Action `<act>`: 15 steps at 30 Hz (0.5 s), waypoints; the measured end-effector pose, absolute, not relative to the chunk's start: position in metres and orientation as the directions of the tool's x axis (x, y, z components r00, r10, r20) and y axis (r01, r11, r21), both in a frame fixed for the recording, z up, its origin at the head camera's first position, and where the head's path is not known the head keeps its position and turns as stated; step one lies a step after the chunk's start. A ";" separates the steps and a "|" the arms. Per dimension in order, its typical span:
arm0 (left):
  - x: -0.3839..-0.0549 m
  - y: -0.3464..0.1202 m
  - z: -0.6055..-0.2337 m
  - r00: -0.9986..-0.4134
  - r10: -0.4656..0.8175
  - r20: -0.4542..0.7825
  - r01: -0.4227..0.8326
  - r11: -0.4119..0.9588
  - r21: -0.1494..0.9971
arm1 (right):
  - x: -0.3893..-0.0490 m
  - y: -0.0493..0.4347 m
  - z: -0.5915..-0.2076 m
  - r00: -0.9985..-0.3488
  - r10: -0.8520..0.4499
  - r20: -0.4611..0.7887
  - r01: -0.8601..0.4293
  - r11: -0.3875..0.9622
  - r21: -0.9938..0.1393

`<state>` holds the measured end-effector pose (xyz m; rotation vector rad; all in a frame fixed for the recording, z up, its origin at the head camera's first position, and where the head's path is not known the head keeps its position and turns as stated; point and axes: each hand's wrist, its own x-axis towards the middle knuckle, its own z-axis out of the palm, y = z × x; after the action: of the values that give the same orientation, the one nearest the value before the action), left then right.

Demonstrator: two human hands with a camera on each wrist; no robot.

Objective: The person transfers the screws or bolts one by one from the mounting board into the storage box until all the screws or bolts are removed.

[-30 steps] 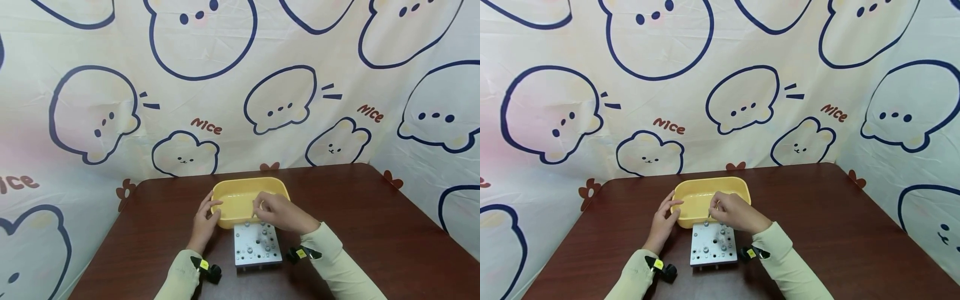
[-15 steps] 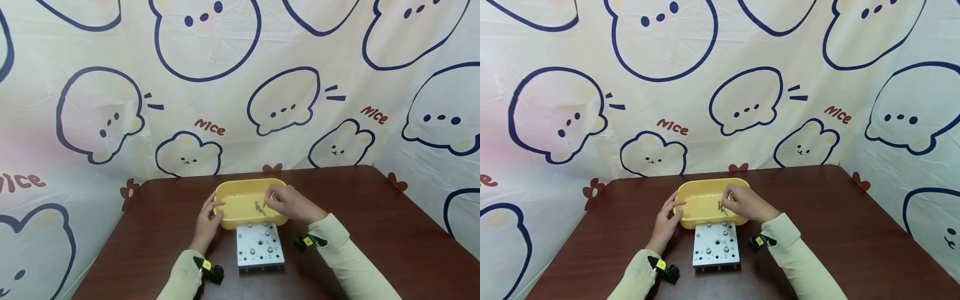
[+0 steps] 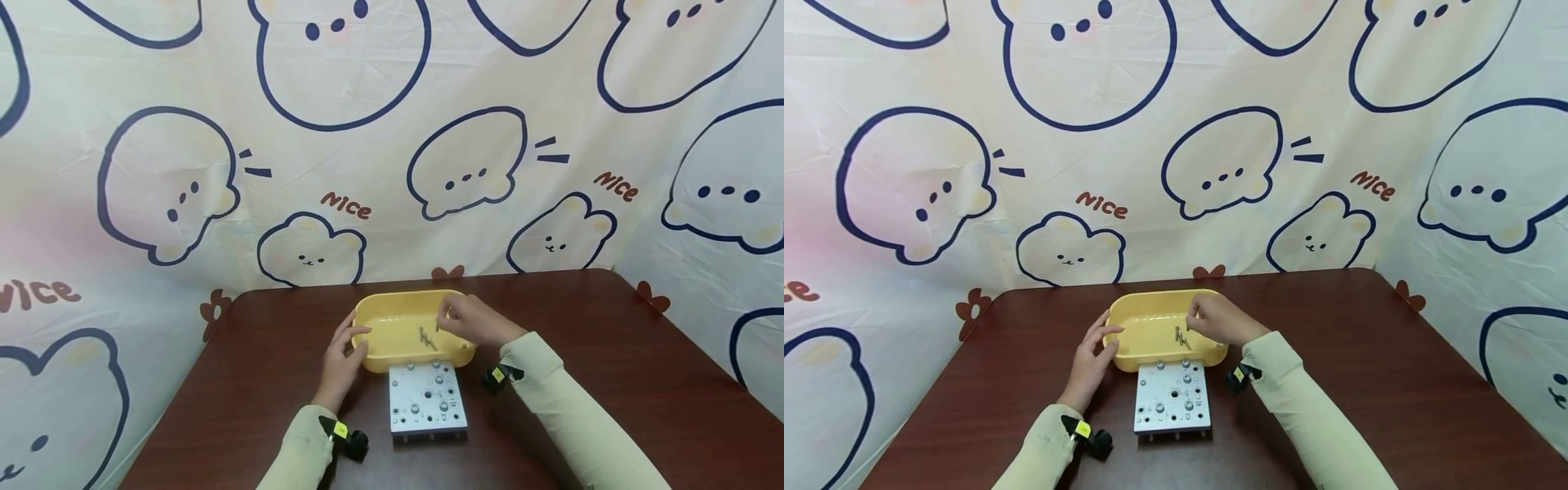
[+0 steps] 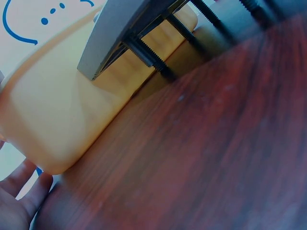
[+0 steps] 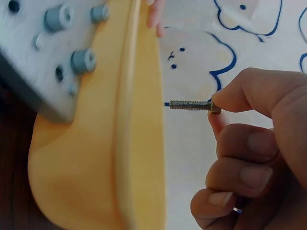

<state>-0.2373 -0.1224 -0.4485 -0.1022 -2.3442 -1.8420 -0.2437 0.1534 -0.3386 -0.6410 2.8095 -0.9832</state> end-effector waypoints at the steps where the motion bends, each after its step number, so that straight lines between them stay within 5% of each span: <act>1: -0.237 -0.122 -0.448 -0.986 -0.044 0.164 0.149 0.237 0.960 | -0.246 0.153 -0.340 -0.909 -0.414 0.036 -0.348 0.712 -0.610; 15: -0.237 -0.121 -0.447 -0.987 -0.046 0.154 0.140 0.224 0.964 | -0.275 0.149 -0.359 -0.911 -0.409 -0.046 -0.324 0.782 -0.533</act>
<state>-0.2373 -0.1213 -0.4469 -0.0904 -2.3363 -1.8662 -0.2749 0.1488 -0.3594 -0.5833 2.8132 -0.7974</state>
